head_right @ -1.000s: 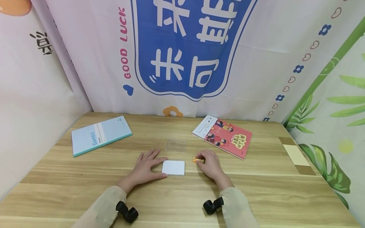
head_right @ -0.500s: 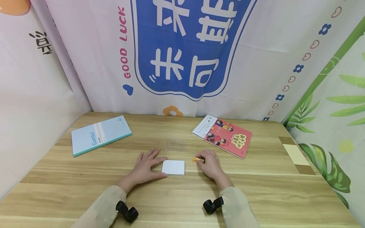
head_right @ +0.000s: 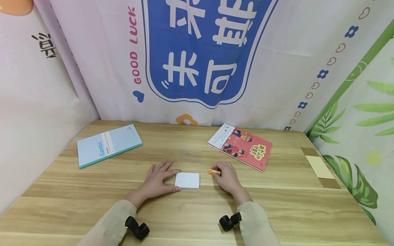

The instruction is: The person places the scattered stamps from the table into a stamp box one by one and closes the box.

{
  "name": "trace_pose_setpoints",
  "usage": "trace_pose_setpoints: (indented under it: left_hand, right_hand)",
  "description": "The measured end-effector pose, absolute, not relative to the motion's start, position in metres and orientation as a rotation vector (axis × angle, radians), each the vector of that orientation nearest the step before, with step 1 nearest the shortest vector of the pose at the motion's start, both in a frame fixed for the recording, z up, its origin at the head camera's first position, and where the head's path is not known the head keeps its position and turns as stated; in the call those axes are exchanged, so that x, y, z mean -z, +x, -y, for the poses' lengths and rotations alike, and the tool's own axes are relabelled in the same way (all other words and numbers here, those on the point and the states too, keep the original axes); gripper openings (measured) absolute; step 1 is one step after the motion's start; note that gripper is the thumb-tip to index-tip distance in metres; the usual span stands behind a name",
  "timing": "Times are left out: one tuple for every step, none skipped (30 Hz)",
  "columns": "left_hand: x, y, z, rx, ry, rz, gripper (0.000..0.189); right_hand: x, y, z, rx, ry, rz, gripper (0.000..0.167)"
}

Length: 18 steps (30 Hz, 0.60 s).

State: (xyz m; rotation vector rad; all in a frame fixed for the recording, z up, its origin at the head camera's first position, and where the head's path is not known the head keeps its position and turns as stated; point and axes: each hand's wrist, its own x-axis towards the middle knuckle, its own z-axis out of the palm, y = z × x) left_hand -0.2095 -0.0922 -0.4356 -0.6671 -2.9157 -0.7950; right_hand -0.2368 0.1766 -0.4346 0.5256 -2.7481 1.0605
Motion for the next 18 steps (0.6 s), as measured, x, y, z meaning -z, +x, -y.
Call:
trace_pose_setpoints:
  left_hand:
    - [0.4356,-0.2094,0.0922,0.796,-0.665,2.918,0.065]
    - [0.436,-0.2095,0.0922,0.798,-0.66,2.92,0.065]
    - [0.4362,-0.2096,0.0922,0.799,-0.661,2.918,0.065]
    - [0.4363,-0.2096,0.0922,0.799,-0.661,2.918,0.066]
    - [0.4364,-0.2096,0.0923,0.8,-0.661,2.916,0.065]
    - [0.4365,-0.2098,0.0923,0.8,-0.662,2.915,0.066]
    - [0.4366,-0.21,0.0923,0.8,-0.662,2.915,0.066]
    - [0.4368,-0.2102,0.0923,0.799,-0.663,2.915,0.066]
    - [0.4367,-0.2102,0.0923,0.798,-0.664,2.914,0.066]
    - [0.4366,-0.2103,0.0923,0.8,-0.667,2.911,0.065]
    - [0.4368,-0.2103,0.0924,0.801,-0.672,2.908,0.065]
    - [0.4369,-0.2104,0.0924,0.799,-0.673,2.909,0.065]
    - [0.437,-0.2105,0.0925,0.798,-0.673,2.91,0.065]
    - [0.437,-0.2104,0.0925,0.797,-0.674,2.91,0.065]
    - [0.437,-0.2104,0.0926,0.798,-0.674,2.911,0.065]
    - [0.4371,-0.2105,0.0926,0.798,-0.678,2.908,0.065]
    - [0.4371,-0.2105,0.0926,0.797,-0.677,2.909,0.065]
    - [0.437,-0.2104,0.0927,0.796,-0.676,2.911,0.065]
  right_hand:
    - [0.4346,-0.2368,-0.1766,-1.064,0.521,2.754,0.016]
    - [0.4346,-0.2367,-0.1767,-1.061,0.519,2.76,0.019]
    - [0.4345,-0.2366,-0.1768,-1.062,0.519,2.762,0.021]
    - [0.4344,-0.2367,-0.1769,-1.059,0.522,2.762,0.022]
    - [0.4344,-0.2368,-0.177,-1.062,0.526,2.76,0.022]
    - [0.4342,-0.2368,-0.177,-1.062,0.531,2.757,0.021]
    - [0.434,-0.2368,-0.1771,-1.059,0.536,2.752,0.02]
    - [0.4338,-0.2367,-0.177,-1.059,0.539,2.748,0.019]
    - [0.4336,-0.2366,-0.1769,-1.065,0.539,2.743,0.018]
    - [0.4336,-0.2366,-0.1769,-1.069,0.541,2.739,0.017]
    - [0.4336,-0.2365,-0.1768,-1.074,0.541,2.735,0.016]
    - [0.4336,-0.2363,-0.1767,-1.077,0.542,2.732,0.016]
    - [0.4338,-0.2363,-0.1768,-1.076,0.544,2.73,0.016]
    - [0.4339,-0.2363,-0.1768,-1.084,0.542,2.729,0.016]
    - [0.434,-0.2362,-0.1769,-1.088,0.543,2.726,0.017]
    - [0.4339,-0.2361,-0.177,-1.087,0.545,2.724,0.017]
    - [0.4341,-0.2363,-0.1771,-1.084,0.549,2.72,0.018]
    - [0.4341,-0.2364,-0.1772,-1.08,0.553,2.716,0.019]
